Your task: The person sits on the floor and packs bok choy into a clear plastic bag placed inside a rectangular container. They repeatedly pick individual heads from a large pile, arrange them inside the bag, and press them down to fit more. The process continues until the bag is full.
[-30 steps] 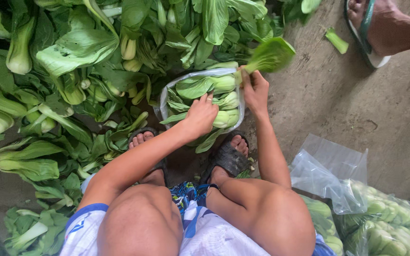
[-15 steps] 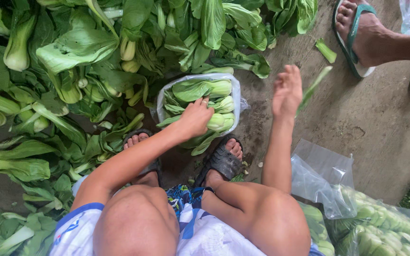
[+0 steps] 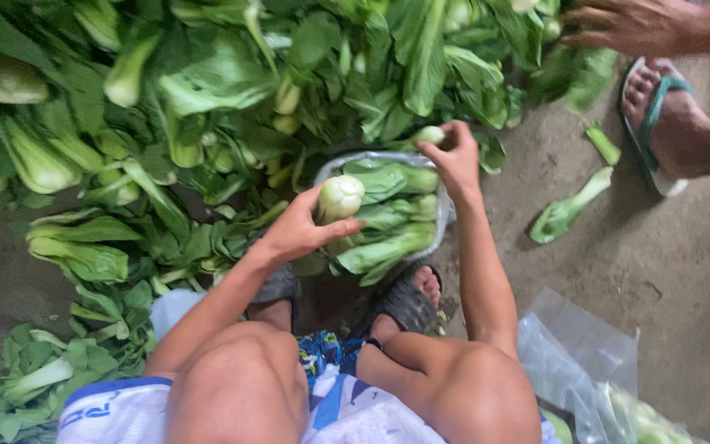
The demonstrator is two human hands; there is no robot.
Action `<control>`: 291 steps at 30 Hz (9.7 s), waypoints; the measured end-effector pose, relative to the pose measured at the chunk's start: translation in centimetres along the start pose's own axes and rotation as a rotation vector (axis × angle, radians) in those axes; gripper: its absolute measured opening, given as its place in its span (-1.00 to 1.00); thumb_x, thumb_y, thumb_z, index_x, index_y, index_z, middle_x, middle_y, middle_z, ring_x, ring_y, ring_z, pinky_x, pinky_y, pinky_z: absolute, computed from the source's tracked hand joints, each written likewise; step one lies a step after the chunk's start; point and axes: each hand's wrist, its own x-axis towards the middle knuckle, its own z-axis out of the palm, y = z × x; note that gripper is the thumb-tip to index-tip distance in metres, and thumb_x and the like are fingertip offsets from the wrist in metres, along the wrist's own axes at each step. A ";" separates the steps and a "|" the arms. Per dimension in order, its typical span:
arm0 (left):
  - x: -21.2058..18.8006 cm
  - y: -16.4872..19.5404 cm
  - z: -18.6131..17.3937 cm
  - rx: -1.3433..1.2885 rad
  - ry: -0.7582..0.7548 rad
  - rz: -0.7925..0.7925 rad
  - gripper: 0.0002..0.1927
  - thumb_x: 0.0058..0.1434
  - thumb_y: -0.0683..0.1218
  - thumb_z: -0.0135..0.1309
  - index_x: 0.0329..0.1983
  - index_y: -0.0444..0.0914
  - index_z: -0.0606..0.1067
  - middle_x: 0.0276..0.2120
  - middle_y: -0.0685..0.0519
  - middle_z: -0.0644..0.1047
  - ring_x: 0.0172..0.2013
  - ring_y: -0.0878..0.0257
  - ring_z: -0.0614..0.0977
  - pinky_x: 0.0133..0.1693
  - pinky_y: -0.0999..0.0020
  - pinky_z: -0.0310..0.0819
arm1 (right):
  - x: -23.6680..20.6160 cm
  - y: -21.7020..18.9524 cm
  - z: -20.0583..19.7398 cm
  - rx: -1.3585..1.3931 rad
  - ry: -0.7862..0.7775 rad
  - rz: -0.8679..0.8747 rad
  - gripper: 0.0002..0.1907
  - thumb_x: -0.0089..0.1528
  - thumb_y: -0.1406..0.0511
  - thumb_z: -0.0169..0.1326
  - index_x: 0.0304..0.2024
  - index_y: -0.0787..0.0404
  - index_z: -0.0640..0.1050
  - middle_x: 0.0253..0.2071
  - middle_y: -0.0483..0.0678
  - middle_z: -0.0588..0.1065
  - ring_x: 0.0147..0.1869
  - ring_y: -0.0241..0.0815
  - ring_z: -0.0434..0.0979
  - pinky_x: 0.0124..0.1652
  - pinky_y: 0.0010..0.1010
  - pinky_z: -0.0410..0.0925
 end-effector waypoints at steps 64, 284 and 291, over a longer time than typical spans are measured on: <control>-16.9 6.9 -14.9 0.899 0.755 0.392 -0.30 0.05 0.12 0.43 0.12 -0.29 0.39 -0.06 -0.17 0.58 -0.08 -0.08 0.67 -0.05 0.10 0.58 | -10.7 -16.4 11.2 0.505 -0.348 -0.207 -0.06 0.34 0.25 0.25 0.63 0.08 0.01 0.47 0.31 0.29 0.38 0.14 0.45 0.38 -0.03 0.36; -20.4 -9.7 -27.8 0.175 1.406 0.324 -0.06 0.09 -0.12 0.52 0.30 -0.19 0.05 0.14 -0.07 0.35 0.10 0.16 0.56 0.11 0.24 0.57 | -9.0 -12.7 16.2 -0.600 -0.527 -0.460 -0.67 0.28 0.32 0.17 0.09 0.28 0.55 0.12 0.10 0.53 0.24 0.07 0.48 0.21 -0.21 0.32; -13.3 -0.5 -17.2 0.502 0.764 0.292 0.03 -0.19 -0.05 0.61 0.22 -0.20 0.14 0.03 -0.03 0.36 0.03 0.15 0.51 0.03 0.24 0.52 | -9.7 -17.0 16.9 -0.244 -0.659 -0.504 -0.45 0.26 0.34 0.14 0.31 0.27 0.40 0.30 0.16 0.45 0.45 0.01 0.42 0.37 -0.22 0.26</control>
